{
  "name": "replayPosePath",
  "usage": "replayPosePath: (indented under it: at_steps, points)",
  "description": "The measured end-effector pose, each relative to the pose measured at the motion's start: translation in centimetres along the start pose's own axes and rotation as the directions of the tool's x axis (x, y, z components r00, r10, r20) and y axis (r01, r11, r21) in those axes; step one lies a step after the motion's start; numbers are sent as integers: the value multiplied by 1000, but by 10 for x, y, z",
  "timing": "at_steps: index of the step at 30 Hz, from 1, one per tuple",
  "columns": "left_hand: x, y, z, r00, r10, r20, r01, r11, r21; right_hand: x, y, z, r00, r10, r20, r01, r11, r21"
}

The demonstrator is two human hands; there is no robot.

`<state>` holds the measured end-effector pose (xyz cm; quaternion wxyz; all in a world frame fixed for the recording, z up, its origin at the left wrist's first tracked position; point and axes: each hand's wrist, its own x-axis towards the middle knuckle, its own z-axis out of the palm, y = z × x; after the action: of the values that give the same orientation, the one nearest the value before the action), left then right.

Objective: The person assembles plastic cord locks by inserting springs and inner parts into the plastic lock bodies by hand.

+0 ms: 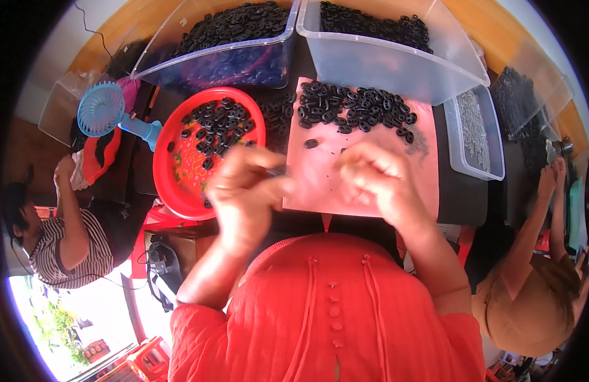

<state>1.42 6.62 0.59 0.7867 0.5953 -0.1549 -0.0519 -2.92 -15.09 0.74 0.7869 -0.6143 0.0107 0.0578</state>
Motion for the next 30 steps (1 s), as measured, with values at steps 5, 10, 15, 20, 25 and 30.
replayPosePath:
  at_steps: [5, 10, 15, 20, 25, 30]
  points:
    - [13, 20, -13, 994, -89, -60, 82, 990, -111, -2, 3, -22, 973, -155, -174, 101, 953, -285]
    - [-9, -4, 19, 924, -382, 32, 377, 891, -252, 0, 14, 10, 812, -572, 110, 533, 653, -538]
    - [-6, -15, 25, 913, -402, 75, 401, 845, -353, 8, 19, 15, 693, -683, 231, 637, 431, -639]
    - [-6, -17, 24, 864, -484, 141, 492, 749, -445, 12, 26, 16, 597, -756, 268, 673, 289, -681]
    - [-8, -20, 15, 834, -527, 166, 544, 733, -407, 14, 25, 13, 617, -719, 320, 698, 312, -644]
    - [-4, -20, 9, 800, -555, 226, 597, 703, -386, 11, 21, 11, 642, -662, 387, 699, 298, -650]
